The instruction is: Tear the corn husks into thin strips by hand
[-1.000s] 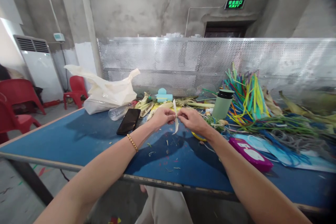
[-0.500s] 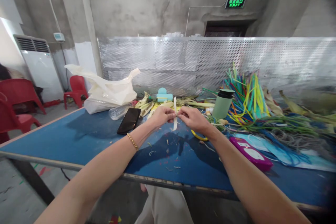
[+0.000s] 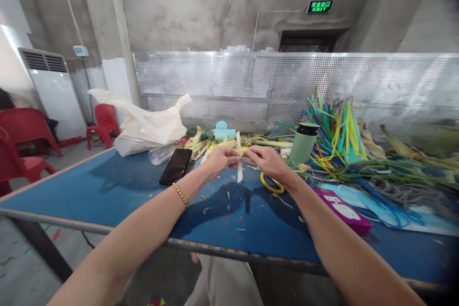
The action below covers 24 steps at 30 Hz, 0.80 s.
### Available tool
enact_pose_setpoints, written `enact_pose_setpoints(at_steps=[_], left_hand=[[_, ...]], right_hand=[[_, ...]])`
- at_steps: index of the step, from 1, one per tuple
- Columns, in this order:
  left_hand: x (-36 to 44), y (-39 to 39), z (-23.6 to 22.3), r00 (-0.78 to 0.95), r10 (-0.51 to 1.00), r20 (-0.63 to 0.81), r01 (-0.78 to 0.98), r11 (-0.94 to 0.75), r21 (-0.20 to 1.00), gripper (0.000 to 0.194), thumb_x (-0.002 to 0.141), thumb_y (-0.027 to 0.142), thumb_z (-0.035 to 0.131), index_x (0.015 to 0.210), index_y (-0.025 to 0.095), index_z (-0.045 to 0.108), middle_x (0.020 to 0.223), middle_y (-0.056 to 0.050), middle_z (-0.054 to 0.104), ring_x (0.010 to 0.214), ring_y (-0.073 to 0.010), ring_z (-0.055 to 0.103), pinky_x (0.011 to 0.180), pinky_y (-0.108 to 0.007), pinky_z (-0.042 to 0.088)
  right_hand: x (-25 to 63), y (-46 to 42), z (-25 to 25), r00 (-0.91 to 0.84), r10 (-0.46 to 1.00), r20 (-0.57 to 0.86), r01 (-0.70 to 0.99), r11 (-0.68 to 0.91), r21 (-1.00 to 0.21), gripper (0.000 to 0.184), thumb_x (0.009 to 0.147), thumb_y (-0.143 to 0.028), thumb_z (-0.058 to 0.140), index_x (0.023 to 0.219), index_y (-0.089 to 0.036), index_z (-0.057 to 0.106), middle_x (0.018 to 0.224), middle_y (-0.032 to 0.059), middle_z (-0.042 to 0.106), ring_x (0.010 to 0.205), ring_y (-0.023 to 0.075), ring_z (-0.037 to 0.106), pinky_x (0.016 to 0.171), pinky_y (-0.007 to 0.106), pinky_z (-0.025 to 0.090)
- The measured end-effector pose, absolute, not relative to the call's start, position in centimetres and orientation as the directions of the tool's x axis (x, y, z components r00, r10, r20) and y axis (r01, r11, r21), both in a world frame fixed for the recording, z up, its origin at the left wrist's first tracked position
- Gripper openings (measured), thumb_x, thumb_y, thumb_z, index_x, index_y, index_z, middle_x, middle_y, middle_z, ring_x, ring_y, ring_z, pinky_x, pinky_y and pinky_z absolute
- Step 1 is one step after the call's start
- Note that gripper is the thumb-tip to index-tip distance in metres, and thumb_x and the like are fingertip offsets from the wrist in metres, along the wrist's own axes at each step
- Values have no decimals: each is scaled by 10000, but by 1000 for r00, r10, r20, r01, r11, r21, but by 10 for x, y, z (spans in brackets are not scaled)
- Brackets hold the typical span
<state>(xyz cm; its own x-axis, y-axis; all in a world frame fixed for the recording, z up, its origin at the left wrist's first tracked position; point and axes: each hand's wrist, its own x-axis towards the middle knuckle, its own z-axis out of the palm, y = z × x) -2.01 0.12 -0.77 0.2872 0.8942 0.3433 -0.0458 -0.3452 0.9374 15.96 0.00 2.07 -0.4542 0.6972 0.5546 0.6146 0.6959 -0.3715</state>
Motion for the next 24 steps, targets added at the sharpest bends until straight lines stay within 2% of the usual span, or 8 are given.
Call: enact_pose_setpoints(at_steps=[5,10,14,20,24], left_hand=[[-20,1,-10,367,880,301,-63,-299,952,278,621,319,795,718,93,666,596,-11,582,529,-79,485,553,-241,362],[-21,0,-10,419,862,284,-123,-257,959,328,693,399,740,640,101,612,545,3,511,517,-71,447,529,-237,314],[-17,-2,-10,377,886,270,-90,-255,963,253,685,323,741,668,98,628,518,17,499,490,-62,410,502,-229,269],[-14,-6,-8,356,904,236,-90,-218,972,114,660,167,712,665,81,637,558,5,538,489,-56,429,501,-228,282],[-13,-7,-8,360,903,235,-91,-217,972,98,654,139,709,648,79,632,558,4,544,493,-54,436,510,-229,300]], right_hand=[[161,6,18,-399,705,587,561,694,-452,189,786,-312,573,684,-157,612,600,2,569,558,120,465,534,247,337],[157,4,16,-381,725,573,501,683,-531,190,777,-318,574,686,-154,604,625,14,602,576,125,510,559,249,388],[154,1,15,-387,721,575,487,689,-536,196,774,-324,570,671,-158,590,612,5,579,580,124,499,561,247,386],[151,-1,16,-382,725,573,469,686,-556,179,755,-306,568,656,-157,583,590,0,570,550,118,490,538,244,374],[150,-2,16,-383,716,584,473,695,-541,174,758,-291,565,647,-158,581,569,-4,571,532,114,487,529,240,369]])
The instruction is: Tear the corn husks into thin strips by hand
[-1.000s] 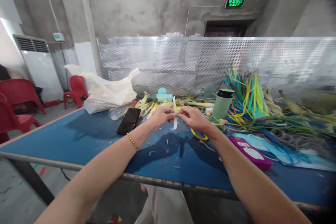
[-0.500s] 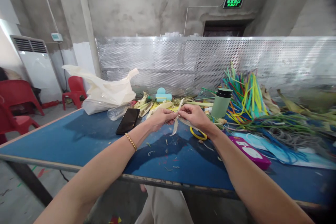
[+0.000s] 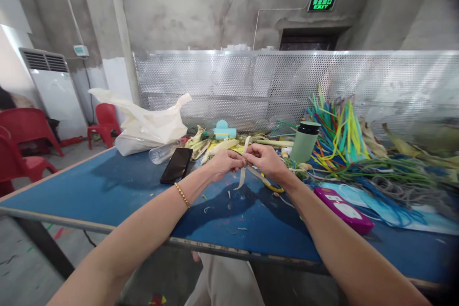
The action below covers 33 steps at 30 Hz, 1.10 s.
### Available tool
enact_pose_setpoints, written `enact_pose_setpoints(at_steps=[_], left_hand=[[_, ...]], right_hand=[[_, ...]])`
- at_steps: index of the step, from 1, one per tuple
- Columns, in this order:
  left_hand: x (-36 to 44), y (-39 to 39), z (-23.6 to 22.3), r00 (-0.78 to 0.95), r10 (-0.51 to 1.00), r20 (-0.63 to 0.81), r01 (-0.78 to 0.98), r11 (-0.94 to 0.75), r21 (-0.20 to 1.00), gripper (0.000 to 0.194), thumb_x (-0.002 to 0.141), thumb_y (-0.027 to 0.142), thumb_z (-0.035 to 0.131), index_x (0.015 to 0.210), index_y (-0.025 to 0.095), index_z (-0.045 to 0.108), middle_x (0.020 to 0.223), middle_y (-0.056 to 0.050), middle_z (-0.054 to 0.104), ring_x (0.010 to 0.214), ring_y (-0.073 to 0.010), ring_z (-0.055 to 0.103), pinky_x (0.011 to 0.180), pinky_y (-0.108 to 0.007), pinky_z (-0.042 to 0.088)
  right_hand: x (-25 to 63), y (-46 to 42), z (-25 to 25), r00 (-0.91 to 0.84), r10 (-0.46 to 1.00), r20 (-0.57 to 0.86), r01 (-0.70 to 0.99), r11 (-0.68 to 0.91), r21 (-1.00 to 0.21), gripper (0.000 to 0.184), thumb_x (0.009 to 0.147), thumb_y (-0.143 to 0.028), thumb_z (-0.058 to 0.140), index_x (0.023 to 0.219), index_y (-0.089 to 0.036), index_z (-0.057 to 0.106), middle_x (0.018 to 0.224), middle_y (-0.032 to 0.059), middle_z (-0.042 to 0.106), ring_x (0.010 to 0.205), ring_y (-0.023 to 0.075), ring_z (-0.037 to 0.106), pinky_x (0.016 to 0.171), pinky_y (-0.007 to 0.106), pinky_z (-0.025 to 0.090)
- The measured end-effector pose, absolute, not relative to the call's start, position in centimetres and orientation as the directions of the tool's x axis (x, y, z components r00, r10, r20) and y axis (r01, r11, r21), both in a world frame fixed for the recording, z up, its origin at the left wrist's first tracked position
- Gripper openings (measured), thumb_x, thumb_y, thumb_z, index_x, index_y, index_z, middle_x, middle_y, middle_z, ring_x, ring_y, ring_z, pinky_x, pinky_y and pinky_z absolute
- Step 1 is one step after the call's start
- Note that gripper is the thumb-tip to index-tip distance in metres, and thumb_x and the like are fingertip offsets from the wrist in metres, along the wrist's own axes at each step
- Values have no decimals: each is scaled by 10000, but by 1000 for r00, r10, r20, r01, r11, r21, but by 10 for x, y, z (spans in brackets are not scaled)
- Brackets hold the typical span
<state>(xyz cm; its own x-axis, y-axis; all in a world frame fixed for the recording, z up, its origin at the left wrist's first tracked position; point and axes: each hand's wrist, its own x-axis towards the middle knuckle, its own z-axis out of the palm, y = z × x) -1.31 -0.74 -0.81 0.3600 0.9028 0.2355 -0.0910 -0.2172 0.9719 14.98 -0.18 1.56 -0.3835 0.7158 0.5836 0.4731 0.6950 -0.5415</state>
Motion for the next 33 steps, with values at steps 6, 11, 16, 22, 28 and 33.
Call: enact_pose_setpoints(at_steps=[6,11,16,22,28,33], left_hand=[[-12,-8,-9,373,901,222,-77,-208,975,124,660,149,721,619,91,620,574,-3,557,497,-52,443,503,-228,301],[-11,-11,-8,368,902,228,-58,-223,973,123,670,134,702,599,93,610,537,4,536,477,-51,436,482,-224,282],[-12,-11,-8,402,886,232,-75,-221,972,156,688,182,704,606,99,601,514,7,531,478,-60,456,491,-222,306],[-19,-10,-6,485,845,226,-100,-204,974,235,652,271,775,645,94,620,573,-43,605,521,-90,533,530,-238,380],[-20,-3,-7,370,915,159,-179,-98,979,199,642,211,781,725,99,639,631,-53,652,595,-133,616,615,-276,470],[-21,4,-8,104,980,171,-276,-137,951,83,701,181,700,704,121,642,699,-65,682,636,-127,596,573,-247,405]], right_hand=[[150,-1,14,-404,703,586,490,707,-511,168,765,-266,551,636,-161,576,560,-4,584,528,112,486,534,239,374],[150,-1,14,-385,709,590,493,699,-518,169,756,-276,560,632,-161,571,558,-9,563,523,110,474,510,234,360],[150,-2,15,-401,708,581,479,703,-526,156,759,-263,563,650,-156,594,597,-6,571,563,114,489,538,238,366],[151,6,10,-420,680,601,458,730,-507,148,779,-275,586,705,-158,636,636,-2,602,592,124,509,574,248,381],[155,3,15,-327,507,797,707,691,-149,208,872,-282,529,777,-176,680,801,74,668,783,193,560,750,324,381],[145,-17,19,-294,394,871,772,635,-26,265,930,-303,464,822,-170,666,812,89,649,812,208,545,758,329,359]])
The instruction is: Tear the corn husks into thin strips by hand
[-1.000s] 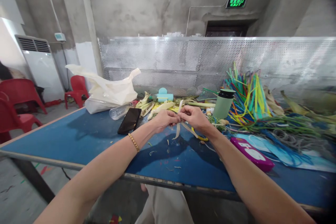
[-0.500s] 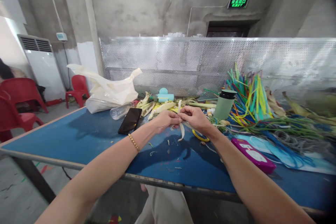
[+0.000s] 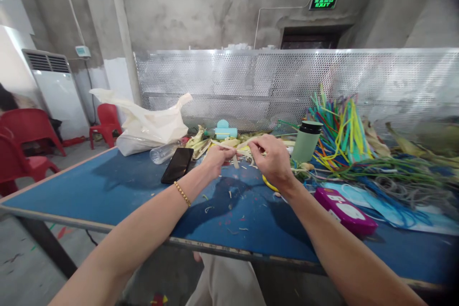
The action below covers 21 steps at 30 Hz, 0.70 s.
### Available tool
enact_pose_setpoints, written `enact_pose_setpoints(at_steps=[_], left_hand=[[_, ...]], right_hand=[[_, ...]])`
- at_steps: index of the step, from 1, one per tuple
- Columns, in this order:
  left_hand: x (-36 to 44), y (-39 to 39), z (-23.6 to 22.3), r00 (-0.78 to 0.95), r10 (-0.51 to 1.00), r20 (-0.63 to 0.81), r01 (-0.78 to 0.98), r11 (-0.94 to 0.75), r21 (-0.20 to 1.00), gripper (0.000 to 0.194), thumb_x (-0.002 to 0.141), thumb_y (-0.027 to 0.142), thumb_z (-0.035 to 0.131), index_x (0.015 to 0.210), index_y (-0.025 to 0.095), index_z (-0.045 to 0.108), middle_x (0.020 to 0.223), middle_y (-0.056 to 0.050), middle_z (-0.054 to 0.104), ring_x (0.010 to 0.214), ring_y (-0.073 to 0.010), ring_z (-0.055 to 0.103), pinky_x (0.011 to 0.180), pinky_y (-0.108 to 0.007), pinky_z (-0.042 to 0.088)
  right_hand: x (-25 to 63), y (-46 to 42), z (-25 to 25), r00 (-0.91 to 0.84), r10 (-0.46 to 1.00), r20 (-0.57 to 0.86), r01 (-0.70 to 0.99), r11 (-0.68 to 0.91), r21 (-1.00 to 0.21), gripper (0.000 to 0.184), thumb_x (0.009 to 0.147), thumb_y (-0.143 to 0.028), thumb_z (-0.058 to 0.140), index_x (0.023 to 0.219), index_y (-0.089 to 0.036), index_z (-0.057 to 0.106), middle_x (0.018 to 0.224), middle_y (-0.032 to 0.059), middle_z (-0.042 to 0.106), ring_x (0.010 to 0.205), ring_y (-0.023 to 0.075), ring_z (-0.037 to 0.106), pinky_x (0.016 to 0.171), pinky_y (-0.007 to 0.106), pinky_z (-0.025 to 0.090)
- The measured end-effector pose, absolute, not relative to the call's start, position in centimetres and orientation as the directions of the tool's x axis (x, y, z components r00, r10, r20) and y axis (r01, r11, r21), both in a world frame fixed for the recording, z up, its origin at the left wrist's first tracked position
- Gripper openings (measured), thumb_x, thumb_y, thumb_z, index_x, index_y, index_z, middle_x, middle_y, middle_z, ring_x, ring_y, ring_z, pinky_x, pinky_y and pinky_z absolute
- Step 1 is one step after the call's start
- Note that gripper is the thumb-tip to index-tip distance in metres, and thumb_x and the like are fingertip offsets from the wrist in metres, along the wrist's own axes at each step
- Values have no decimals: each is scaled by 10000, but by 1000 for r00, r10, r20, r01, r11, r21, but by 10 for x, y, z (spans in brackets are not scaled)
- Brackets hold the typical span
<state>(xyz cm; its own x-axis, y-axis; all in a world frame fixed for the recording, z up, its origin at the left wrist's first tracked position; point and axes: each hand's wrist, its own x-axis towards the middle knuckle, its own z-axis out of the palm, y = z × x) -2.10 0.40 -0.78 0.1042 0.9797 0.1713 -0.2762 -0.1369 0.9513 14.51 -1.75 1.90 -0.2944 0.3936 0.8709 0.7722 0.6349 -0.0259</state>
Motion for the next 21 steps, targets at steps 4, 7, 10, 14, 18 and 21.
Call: enact_pose_setpoints(at_steps=[4,7,10,14,18,21], left_hand=[[-19,2,-7,-59,984,166,-311,-176,934,74,645,159,711,667,141,643,708,-34,666,641,-117,547,566,-248,361],[-16,-4,-3,-92,979,184,-307,-204,930,88,635,177,723,648,144,643,741,-40,670,668,-122,541,576,-248,347],[-12,-8,-1,-58,977,205,-347,-213,913,101,634,187,729,677,143,649,755,-36,669,689,-122,546,592,-247,350],[-11,-6,-4,-4,976,216,-340,-205,918,164,621,224,756,730,141,666,743,-24,657,682,-113,533,599,-245,345],[-14,-2,-7,50,972,227,-304,-202,931,248,613,294,781,784,124,721,795,-60,689,708,-127,545,614,-260,340],[-17,1,-7,98,967,236,-279,-201,939,284,606,331,796,781,115,739,783,-82,698,728,-146,567,633,-272,347]], right_hand=[[130,-25,9,-438,498,748,701,710,-62,248,926,-290,475,833,-185,680,811,74,666,757,186,572,701,291,382],[124,-22,2,-369,558,743,786,614,-71,237,916,-303,490,943,-191,696,881,95,672,818,211,588,724,306,389],[125,-15,-2,-314,600,736,815,568,-114,225,895,-333,528,910,-191,702,877,99,684,820,222,595,721,312,392],[126,-7,-2,-281,633,721,762,604,-233,186,860,-260,557,742,-186,680,778,62,700,752,196,599,702,289,381],[128,-5,-1,-244,638,730,730,616,-295,205,853,-264,549,702,-180,661,683,35,669,636,166,555,634,269,350],[130,-5,-1,-257,616,744,739,621,-259,195,844,-243,538,696,-179,648,675,38,657,630,165,540,629,265,339]])
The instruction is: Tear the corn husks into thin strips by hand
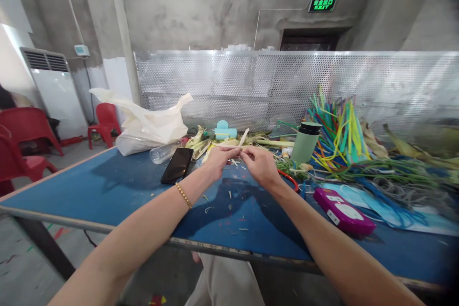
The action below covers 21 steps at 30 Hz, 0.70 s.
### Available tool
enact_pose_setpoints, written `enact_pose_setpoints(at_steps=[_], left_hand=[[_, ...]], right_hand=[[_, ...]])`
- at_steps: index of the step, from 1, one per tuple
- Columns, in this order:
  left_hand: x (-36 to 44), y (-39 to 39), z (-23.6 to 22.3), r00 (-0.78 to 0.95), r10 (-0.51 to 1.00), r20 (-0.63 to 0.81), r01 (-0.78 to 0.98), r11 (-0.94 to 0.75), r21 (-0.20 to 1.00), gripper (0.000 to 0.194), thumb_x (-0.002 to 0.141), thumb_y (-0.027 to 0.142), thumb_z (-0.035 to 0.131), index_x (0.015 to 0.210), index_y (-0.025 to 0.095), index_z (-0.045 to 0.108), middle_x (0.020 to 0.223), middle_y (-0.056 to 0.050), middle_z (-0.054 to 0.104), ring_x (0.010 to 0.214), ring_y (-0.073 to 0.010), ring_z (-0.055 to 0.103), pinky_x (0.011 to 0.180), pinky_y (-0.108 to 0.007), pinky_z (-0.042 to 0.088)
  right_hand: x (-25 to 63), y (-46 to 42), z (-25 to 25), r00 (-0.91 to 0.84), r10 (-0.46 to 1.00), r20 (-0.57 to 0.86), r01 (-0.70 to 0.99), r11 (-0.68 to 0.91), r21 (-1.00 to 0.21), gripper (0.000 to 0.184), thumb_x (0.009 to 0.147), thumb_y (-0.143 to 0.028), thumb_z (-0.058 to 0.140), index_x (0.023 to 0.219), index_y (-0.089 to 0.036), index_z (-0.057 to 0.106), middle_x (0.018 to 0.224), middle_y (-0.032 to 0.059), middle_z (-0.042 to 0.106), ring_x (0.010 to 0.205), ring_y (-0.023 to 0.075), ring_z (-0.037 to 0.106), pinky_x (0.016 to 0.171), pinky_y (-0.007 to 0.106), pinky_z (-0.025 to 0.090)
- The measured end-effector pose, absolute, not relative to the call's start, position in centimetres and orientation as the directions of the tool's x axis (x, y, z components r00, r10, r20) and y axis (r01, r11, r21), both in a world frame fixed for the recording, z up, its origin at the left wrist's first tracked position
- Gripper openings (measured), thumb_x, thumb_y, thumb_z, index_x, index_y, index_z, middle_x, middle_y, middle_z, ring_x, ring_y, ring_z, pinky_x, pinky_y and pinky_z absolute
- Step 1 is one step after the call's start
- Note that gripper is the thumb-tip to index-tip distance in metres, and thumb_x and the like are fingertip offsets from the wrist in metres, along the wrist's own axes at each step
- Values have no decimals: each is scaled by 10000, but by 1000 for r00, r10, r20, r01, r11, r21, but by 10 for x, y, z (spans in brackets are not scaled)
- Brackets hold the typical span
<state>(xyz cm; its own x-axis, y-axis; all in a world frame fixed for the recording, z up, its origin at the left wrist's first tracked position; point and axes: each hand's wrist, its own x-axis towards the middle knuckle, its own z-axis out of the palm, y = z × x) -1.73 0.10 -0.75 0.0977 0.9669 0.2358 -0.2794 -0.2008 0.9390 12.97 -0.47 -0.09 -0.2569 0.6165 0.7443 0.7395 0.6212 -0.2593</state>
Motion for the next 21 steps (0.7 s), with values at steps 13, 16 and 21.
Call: enact_pose_setpoints(at_steps=[13,16,21], left_hand=[[-22,12,-10,183,941,285,-363,-205,909,225,584,261,818,719,104,730,694,-69,681,629,-121,562,563,-246,349],[-19,12,-10,187,934,305,-392,-213,895,226,573,250,826,708,98,728,680,-65,677,622,-114,558,584,-248,372],[-18,11,-10,200,918,342,-432,-231,872,267,530,211,847,743,96,735,695,-64,678,666,-126,573,646,-267,411]], right_hand=[[130,-7,0,-273,641,717,781,583,-223,228,851,-282,533,653,-179,577,641,43,615,614,169,515,620,272,315],[130,-7,0,-250,657,711,813,542,-214,236,844,-283,530,630,-184,552,624,45,601,602,170,504,609,276,306],[129,-9,2,-257,666,700,824,530,-202,227,825,-256,508,607,-191,524,608,40,584,588,165,488,601,277,301]])
